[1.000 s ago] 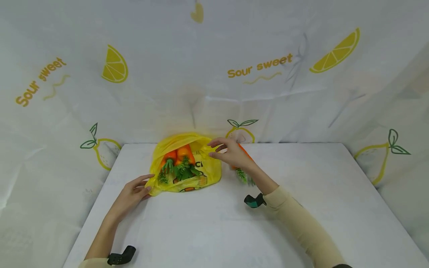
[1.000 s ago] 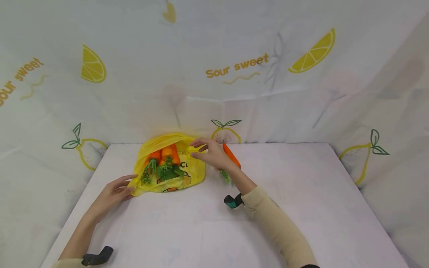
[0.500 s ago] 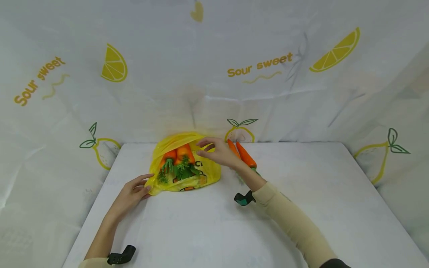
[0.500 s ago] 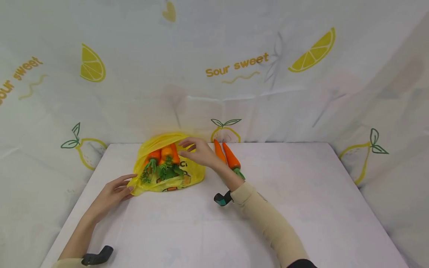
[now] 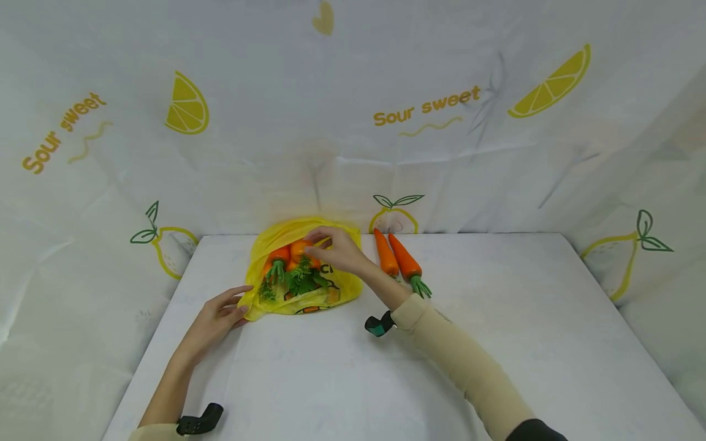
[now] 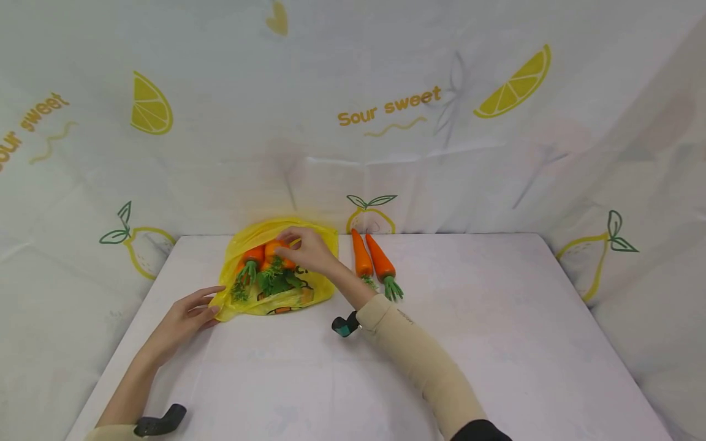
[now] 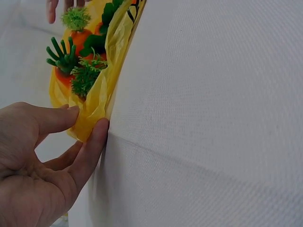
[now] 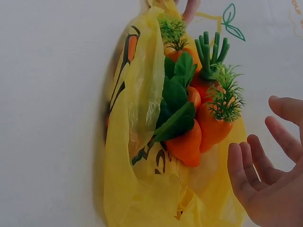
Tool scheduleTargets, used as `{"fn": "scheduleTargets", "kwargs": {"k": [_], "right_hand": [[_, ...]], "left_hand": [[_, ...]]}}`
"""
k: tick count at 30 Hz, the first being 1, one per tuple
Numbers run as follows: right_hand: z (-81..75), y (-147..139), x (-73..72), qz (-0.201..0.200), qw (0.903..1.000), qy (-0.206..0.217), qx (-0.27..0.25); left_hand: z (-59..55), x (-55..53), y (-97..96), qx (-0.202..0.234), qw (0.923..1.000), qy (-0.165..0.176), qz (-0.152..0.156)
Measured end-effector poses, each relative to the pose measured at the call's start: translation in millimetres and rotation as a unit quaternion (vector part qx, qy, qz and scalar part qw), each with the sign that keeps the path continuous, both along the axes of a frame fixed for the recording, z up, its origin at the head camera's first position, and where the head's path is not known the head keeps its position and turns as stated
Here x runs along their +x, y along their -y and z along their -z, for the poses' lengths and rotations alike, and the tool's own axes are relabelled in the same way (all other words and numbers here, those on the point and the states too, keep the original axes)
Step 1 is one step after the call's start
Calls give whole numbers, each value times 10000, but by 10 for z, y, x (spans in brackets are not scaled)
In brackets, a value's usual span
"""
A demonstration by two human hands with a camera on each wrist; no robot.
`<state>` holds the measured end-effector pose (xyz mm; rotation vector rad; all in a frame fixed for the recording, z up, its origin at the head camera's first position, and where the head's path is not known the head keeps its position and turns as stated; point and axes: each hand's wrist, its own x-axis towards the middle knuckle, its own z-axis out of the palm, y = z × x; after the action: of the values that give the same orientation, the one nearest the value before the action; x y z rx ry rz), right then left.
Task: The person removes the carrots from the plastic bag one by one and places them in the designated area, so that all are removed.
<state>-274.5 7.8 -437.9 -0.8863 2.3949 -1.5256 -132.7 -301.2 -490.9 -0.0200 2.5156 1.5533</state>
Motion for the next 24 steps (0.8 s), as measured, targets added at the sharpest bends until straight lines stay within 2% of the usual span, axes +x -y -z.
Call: {"fn": "scheduleTargets", "kwargs": {"k": [7, 14, 24], "right_hand": [[75, 137, 1, 107, 9999, 49, 58], [218, 255, -24, 311, 9992, 120, 199], [314, 374, 7, 656, 9958, -66, 636]], "left_hand": [[9, -15, 2, -43, 10000, 22, 20], [0, -12, 6, -23, 10000, -42, 15], [-6, -8, -6, -5, 10000, 13, -23]]}}
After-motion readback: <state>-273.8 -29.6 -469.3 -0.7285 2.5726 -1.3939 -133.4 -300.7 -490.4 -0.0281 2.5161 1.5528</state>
